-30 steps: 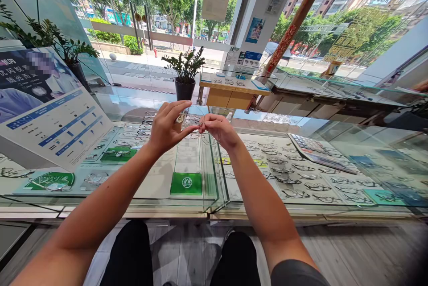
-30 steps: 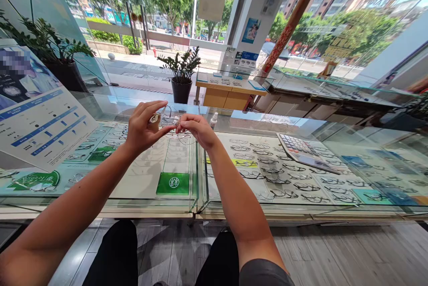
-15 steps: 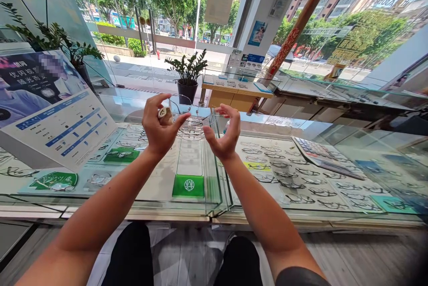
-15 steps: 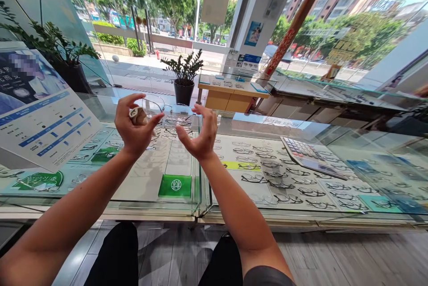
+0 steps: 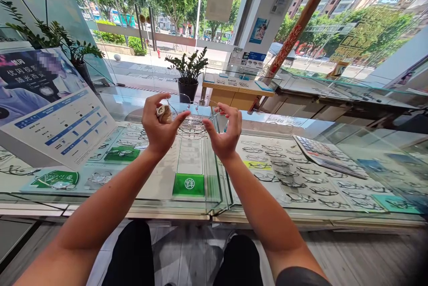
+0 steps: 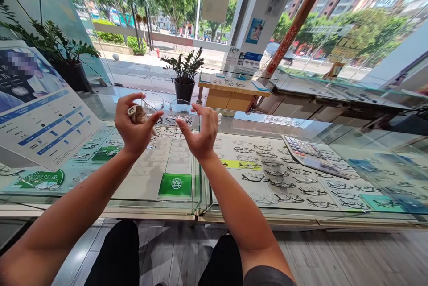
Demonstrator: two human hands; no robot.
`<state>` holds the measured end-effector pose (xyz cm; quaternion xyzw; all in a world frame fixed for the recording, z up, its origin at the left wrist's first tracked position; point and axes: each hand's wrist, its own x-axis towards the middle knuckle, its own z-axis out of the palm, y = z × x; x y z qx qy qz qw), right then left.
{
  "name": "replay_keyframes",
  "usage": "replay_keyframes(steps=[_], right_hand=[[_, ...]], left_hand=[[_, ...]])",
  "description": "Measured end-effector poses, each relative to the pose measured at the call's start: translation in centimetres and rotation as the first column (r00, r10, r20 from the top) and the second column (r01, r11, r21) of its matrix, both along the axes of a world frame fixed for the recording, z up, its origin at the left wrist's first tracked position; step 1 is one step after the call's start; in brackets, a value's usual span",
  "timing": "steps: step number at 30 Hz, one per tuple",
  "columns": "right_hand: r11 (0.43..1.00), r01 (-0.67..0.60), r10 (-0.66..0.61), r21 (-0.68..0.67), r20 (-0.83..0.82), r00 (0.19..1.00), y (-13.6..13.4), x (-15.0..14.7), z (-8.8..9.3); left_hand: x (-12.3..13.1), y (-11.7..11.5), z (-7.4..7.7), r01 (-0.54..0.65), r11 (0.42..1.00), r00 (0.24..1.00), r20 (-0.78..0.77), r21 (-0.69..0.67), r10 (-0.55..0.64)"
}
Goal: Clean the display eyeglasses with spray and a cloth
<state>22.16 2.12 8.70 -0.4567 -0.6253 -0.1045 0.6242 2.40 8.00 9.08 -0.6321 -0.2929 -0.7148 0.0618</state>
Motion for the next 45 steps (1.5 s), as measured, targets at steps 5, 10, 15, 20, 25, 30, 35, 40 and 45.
replay_keyframes(steps=[5,10,15,20,25,30,35,40,45], right_hand=[[0.999,0.002,-0.002,-0.041,-0.006,1.000,0.1,0.2,0.0],[1.000,-0.005,0.005,0.000,-0.038,0.999,0.2,0.4,0.1],[0.997,-0.045,0.040,-0.062,-0.080,0.996,0.2,0.5,0.1],[0.999,-0.031,0.031,0.008,-0.051,0.998,0.2,0.5,0.1],[1.000,-0.013,0.012,-0.012,-0.055,0.998,0.2,0.5,0.2],[0.993,-0.059,0.050,-0.103,-0.085,0.995,0.2,0.6,0.2],[0.996,-0.052,0.046,-0.073,-0.092,0.995,0.0,0.4,0.2],[0.998,-0.056,0.057,0.015,-0.066,0.996,0.3,0.3,0.0],[0.976,0.004,-0.012,0.218,0.035,0.999,1.2,0.7,-0.2]], left_hand=[[0.1,-0.1,0.0,0.096,0.995,0.995,-0.022,-0.018,-0.096],[0.4,0.0,-0.1,0.120,0.993,0.992,-0.036,0.003,-0.120],[0.4,0.1,-0.2,0.088,0.996,0.994,-0.060,-0.029,-0.090],[0.4,0.0,-0.3,0.091,0.992,0.995,-0.038,-0.084,-0.094],[0.3,-0.2,-0.2,0.081,0.991,0.996,-0.025,-0.107,-0.084],[0.3,-0.1,-0.1,0.081,0.993,0.997,-0.010,-0.081,-0.082],[0.3,0.0,-0.2,0.067,0.994,0.998,-0.007,-0.087,-0.068],[0.4,-0.1,-0.1,0.125,0.985,0.990,0.077,-0.120,-0.116],[0.5,0.0,-0.2,0.181,0.979,0.979,0.108,-0.095,-0.171]])
